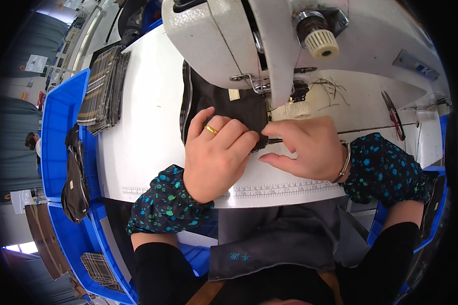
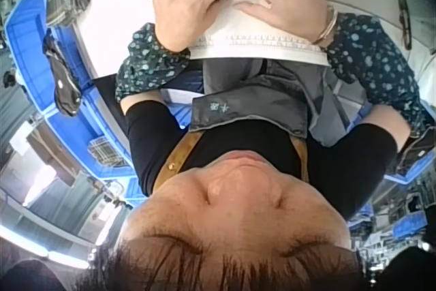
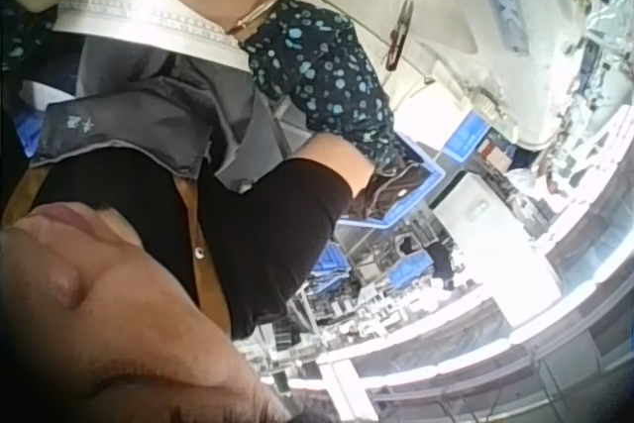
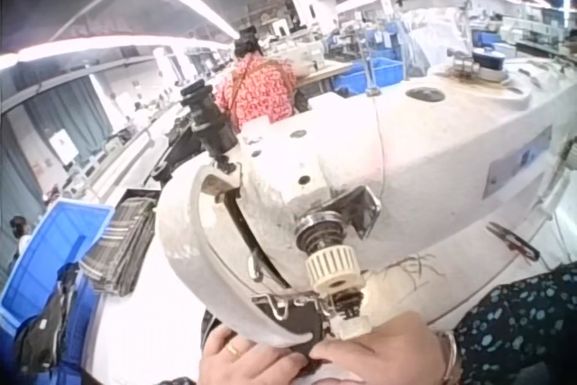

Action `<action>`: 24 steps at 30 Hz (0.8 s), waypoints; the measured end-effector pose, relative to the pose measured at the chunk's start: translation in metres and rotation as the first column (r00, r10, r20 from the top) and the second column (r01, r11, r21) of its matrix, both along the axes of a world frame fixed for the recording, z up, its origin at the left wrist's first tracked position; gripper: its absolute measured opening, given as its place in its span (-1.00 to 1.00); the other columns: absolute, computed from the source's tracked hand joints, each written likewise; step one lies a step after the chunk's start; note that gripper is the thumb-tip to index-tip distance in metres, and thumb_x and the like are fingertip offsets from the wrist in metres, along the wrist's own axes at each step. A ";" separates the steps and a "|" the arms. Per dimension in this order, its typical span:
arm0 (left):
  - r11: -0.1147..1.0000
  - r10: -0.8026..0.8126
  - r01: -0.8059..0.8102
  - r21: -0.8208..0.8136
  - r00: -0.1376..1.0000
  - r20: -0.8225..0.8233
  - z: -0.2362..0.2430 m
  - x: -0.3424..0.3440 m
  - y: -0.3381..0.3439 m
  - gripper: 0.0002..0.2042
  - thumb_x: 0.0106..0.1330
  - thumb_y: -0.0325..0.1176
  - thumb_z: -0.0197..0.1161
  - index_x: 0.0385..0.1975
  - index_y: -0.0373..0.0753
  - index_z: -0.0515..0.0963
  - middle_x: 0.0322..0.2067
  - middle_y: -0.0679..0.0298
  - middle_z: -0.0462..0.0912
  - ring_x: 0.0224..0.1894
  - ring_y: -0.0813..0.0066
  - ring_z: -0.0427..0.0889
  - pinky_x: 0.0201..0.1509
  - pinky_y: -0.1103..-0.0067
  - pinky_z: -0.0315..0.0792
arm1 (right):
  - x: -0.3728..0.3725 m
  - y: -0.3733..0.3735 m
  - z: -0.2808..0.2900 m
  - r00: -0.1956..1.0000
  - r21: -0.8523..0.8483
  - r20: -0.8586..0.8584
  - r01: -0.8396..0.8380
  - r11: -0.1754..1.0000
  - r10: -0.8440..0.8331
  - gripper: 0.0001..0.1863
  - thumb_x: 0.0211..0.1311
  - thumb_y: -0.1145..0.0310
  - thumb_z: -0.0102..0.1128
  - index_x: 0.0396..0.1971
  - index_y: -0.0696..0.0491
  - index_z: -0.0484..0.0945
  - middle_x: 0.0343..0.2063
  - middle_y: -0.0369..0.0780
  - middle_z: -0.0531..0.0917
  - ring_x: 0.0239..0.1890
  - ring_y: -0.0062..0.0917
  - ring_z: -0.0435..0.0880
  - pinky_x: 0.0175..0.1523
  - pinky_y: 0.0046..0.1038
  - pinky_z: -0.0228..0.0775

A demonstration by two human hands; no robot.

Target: The person sews a zipper onto a dark fabric pouch using an industrial sewing machine. They align the zipper tape with the fabric edge, guide the material under the presser foot, and stitch along the length of the zipper. The person repeats this process for multiple pouches, moving finished items to a blue bin and retrieving new ones from a stack.

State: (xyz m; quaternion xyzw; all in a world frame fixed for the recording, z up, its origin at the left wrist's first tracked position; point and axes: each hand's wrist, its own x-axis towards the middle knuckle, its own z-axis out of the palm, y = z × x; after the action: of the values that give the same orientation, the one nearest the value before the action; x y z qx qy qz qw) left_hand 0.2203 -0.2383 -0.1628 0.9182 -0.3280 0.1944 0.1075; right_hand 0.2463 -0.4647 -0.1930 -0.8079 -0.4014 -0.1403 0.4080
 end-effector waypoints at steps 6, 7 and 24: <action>0.998 -0.055 0.051 0.034 0.990 0.133 -0.007 -0.005 -0.004 -0.75 -0.17 -0.46 0.46 -0.41 -0.10 0.68 -0.39 0.47 0.60 -0.27 0.43 0.61 0.15 0.29 0.47 | -0.004 0.001 -0.012 0.910 -0.211 0.411 0.041 0.977 0.050 -0.74 -0.11 0.34 0.37 -0.33 0.02 0.63 -0.59 -0.39 0.49 -0.61 -0.59 0.55 -0.51 -0.48 0.37; 0.997 -0.069 0.063 0.046 0.987 0.147 -0.008 -0.005 -0.005 -0.76 -0.17 -0.46 0.45 -0.42 -0.10 0.68 -0.40 0.47 0.60 -0.28 0.44 0.60 0.13 0.30 0.48 | -0.005 0.000 -0.012 0.900 -0.233 0.430 0.028 0.972 0.077 -0.75 -0.09 0.37 0.37 -0.32 0.06 0.65 -0.59 -0.39 0.49 -0.60 -0.60 0.55 -0.51 -0.49 0.35; 0.989 -0.094 0.105 0.107 0.990 -0.102 -0.002 -0.013 -0.002 -0.73 -0.08 -0.49 0.41 -0.29 -0.16 0.73 -0.33 0.40 0.67 -0.23 0.43 0.61 -0.02 0.45 0.46 | -0.013 0.001 -0.017 0.808 -0.387 0.562 0.067 0.920 0.177 -0.85 -0.12 0.38 0.28 -0.50 0.11 0.59 -0.67 -0.37 0.43 -0.65 -0.62 0.52 -0.56 -0.53 0.31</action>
State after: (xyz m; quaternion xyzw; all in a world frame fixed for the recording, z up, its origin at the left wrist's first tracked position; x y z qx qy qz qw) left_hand 0.2073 -0.2401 -0.1650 0.9135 -0.3783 0.1253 0.0814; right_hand 0.2337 -0.4634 -0.2096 -0.7768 -0.5510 -0.2881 0.0998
